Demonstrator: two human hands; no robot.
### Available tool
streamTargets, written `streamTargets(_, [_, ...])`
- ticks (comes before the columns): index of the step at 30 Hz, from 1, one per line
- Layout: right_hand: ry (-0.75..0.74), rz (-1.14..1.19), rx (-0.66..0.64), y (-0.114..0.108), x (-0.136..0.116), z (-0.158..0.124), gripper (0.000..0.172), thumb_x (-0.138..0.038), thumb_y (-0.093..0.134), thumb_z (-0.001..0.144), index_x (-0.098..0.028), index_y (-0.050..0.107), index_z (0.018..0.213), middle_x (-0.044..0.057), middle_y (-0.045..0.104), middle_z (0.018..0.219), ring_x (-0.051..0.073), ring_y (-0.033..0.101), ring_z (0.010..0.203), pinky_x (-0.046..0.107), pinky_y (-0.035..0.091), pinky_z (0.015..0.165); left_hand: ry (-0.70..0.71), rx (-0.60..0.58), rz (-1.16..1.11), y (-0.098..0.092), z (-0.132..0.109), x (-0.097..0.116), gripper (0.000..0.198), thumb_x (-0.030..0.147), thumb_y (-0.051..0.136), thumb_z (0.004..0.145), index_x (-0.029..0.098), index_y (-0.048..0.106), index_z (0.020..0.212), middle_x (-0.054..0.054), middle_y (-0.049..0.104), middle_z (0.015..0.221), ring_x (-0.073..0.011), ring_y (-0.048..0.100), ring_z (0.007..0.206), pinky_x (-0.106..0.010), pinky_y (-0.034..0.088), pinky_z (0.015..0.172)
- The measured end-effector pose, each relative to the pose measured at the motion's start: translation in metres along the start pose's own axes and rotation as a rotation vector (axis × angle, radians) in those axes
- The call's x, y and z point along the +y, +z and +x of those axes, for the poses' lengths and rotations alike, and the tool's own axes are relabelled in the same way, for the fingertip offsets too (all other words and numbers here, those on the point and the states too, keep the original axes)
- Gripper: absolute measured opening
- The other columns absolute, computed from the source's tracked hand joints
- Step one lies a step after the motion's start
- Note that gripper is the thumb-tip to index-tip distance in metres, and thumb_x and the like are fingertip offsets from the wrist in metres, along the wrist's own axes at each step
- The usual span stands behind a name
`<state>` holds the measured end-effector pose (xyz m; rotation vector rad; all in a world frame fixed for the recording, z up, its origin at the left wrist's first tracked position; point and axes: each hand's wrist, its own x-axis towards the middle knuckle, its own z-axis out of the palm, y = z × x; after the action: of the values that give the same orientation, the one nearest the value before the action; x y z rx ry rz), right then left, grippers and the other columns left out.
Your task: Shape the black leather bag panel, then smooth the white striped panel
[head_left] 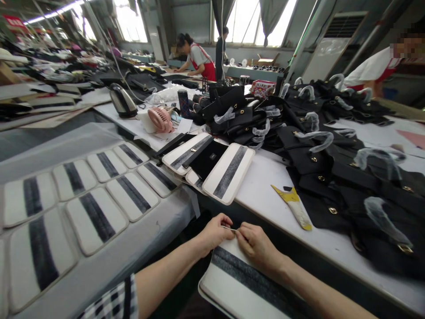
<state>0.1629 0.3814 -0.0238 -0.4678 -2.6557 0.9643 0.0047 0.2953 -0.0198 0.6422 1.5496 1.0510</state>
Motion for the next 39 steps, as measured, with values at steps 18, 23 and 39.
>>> streamTargets(18, [-0.044, -0.087, 0.040, -0.003, -0.007, -0.004, 0.039, -0.027, 0.032, 0.100, -0.015, 0.057, 0.073, 0.008, 0.051, 0.075, 0.020, 0.047, 0.072, 0.035, 0.037, 0.068, -0.017, -0.006, 0.110, 0.002, 0.000, 0.009, 0.023, 0.016, 0.062, 0.053, 0.017, 0.060, 0.076, 0.003, 0.055, 0.068, -0.0133, 0.046, 0.065, -0.027, 0.032, 0.059])
streamTargets(23, [0.059, 0.079, -0.041, -0.014, -0.009, -0.006, 0.046, -0.041, 0.037, 0.100, -0.016, 0.060, 0.070, 0.007, 0.055, 0.077, 0.017, 0.051, 0.072, 0.031, 0.041, 0.068, 0.006, -0.042, 0.146, -0.001, 0.001, 0.009, 0.015, 0.017, 0.063, 0.054, 0.016, 0.063, 0.069, 0.002, 0.055, 0.061, -0.0134, 0.045, 0.062, -0.026, 0.030, 0.057])
streamTargets(39, [0.340, 0.253, -0.348, -0.016, -0.002, -0.005, 0.051, -0.049, 0.026, 0.101, -0.019, 0.064, 0.084, 0.002, 0.064, 0.075, 0.018, 0.055, 0.066, 0.028, 0.036, 0.060, 0.040, -0.239, 0.096, -0.022, -0.004, 0.011, 0.021, 0.022, 0.072, 0.059, 0.015, 0.067, 0.078, 0.002, 0.061, 0.068, -0.0132, 0.049, 0.066, -0.025, 0.033, 0.062])
